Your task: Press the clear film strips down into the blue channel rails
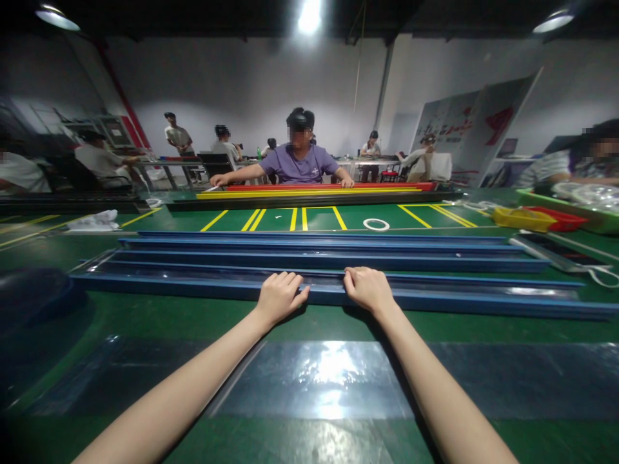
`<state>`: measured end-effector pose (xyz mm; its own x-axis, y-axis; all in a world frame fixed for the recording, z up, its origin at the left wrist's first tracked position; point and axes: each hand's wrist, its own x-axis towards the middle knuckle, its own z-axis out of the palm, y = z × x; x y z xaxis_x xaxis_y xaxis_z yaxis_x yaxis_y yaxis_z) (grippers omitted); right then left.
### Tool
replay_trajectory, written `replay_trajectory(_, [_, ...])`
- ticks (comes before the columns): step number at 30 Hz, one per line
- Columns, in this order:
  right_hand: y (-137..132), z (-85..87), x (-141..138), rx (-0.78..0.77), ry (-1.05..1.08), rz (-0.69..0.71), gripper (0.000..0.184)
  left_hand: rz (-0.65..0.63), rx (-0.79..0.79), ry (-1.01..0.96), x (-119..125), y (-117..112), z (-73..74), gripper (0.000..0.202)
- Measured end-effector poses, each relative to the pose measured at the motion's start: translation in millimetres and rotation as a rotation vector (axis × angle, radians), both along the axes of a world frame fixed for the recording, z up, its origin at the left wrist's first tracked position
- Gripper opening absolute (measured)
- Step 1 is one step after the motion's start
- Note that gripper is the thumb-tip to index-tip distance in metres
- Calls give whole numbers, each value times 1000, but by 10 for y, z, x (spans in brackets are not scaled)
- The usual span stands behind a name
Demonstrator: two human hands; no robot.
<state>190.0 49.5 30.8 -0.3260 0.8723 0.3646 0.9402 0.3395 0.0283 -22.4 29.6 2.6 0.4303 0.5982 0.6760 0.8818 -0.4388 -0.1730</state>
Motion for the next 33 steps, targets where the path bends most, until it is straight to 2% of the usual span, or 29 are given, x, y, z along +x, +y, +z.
replay_trajectory(7, [23,-26,234,17,0,-17,38,31,45,-16,-12,29,-30,35])
replay_trajectory(17, [70,-111,597,70,11,-39,38,-19,52,7,40,26,-72,32])
replay_trajectory(25, [120,73,523,-131,39,-150,37,-49,51,8,45,30,-73,31])
replay_trajectory(33, [166,132,463,-256,90,-102,35,-65,48,16,44,37,-67,31])
